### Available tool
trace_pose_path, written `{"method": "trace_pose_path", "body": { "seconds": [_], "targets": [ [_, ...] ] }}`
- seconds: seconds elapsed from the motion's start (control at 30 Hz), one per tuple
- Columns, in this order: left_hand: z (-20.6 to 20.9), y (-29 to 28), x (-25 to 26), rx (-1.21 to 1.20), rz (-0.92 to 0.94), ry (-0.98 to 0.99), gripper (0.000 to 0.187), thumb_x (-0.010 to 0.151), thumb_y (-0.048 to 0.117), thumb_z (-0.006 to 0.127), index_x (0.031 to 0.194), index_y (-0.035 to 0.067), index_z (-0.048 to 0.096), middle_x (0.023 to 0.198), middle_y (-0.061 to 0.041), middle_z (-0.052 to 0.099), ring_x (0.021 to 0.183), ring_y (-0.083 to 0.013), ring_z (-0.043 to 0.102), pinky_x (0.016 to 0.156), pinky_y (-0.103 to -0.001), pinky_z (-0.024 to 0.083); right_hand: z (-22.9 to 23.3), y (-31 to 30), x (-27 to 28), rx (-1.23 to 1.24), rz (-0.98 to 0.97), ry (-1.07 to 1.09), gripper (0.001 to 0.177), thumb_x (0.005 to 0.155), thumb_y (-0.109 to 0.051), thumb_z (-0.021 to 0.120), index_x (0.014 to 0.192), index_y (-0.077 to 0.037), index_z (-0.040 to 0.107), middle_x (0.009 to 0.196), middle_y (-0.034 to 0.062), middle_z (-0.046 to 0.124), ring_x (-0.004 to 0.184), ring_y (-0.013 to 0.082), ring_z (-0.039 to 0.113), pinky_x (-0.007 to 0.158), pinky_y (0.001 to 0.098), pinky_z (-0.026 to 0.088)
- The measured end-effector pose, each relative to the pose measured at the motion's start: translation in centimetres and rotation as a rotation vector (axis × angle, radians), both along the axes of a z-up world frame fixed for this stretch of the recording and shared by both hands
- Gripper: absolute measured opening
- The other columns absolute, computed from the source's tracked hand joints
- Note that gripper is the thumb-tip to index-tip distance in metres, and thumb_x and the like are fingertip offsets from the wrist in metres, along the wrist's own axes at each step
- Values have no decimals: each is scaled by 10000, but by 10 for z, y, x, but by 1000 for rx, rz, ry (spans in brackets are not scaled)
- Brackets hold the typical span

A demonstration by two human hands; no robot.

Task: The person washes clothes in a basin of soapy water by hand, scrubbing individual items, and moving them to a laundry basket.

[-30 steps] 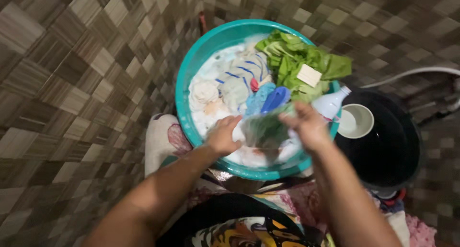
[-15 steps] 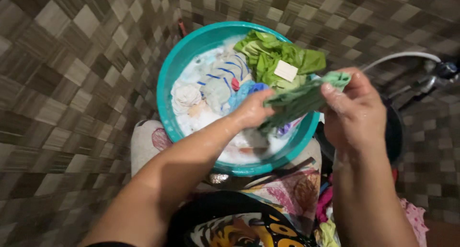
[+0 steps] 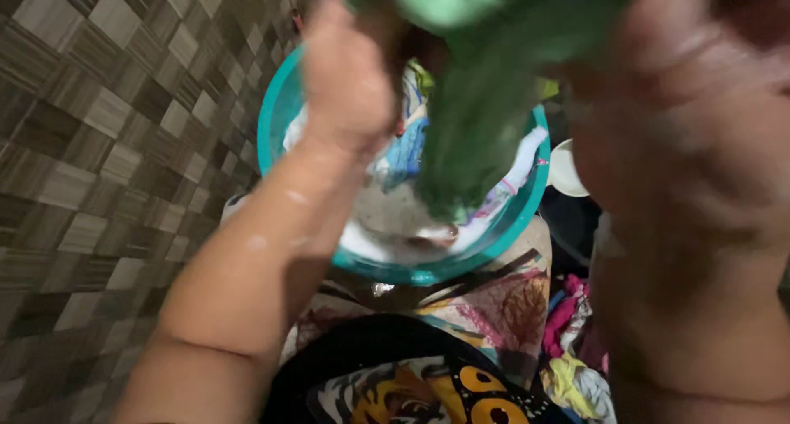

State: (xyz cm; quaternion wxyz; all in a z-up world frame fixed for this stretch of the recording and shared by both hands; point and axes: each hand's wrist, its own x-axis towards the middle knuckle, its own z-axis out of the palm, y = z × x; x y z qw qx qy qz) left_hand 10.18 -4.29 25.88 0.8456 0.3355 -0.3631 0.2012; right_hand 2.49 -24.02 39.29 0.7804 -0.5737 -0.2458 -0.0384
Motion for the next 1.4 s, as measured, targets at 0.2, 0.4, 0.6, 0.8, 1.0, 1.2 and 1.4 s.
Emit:
{"method": "trace_pose_path", "body": {
  "seconds": [0.2,0.4,0.6,0.8,1.0,1.2,1.4],
  "targets": [
    [-28,64,15,264,619,292,245,1120,76,509,1337,5,596,1158,-86,670,1069,-163,623,994,-329,538,-67,-2,69,-451,175,-214,491,928,-15,712,1379,-17,517,1209,53,600,1129,164,617,1035,324,539],
    [-170,94,19,565,537,998,408,937,109,592,1332,35,528,1085,-97,657,965,-221,640,847,-366,525,-322,-50,163,-1504,-125,139,541,827,-494,798,1086,-28,705,1027,156,748,915,269,713,854,394,560],
    [-251,61,-15,1289,1078,923,843,665,193,801,1405,-13,453,1327,-339,464,1194,-504,465,997,-532,411,-529,-69,125,-1807,-64,98,490,785,-237,704,1238,-55,653,1065,262,717,999,428,689,896,497,538],
    [-264,22,-39,1662,924,435,508,760,202,765,1248,226,626,1534,-134,496,1401,-390,457,1156,-499,374,-459,-72,125,-1480,-42,272,410,875,-293,684,1248,-125,711,1088,237,725,979,398,700,876,470,550],
    [-264,-39,-17,530,-270,717,812,779,96,746,1511,159,399,1419,-141,579,1294,-278,561,1124,-380,424,-271,-64,117,-326,202,906,374,964,-125,559,1314,-10,620,1074,138,751,902,244,745,817,384,610],
    [-250,-49,1,663,-178,1138,380,920,199,714,1274,85,635,1088,-24,734,1031,-172,675,961,-335,517,-265,-73,115,-255,67,868,369,969,-93,554,1326,-17,607,1077,116,734,891,230,725,816,389,594],
    [-254,1,53,768,113,1204,110,932,129,654,964,48,721,824,-89,705,679,-207,622,584,-355,504,-309,-63,145,-294,29,826,398,923,-15,589,1321,-9,590,1094,115,703,924,259,709,822,438,603]
  ]
}}
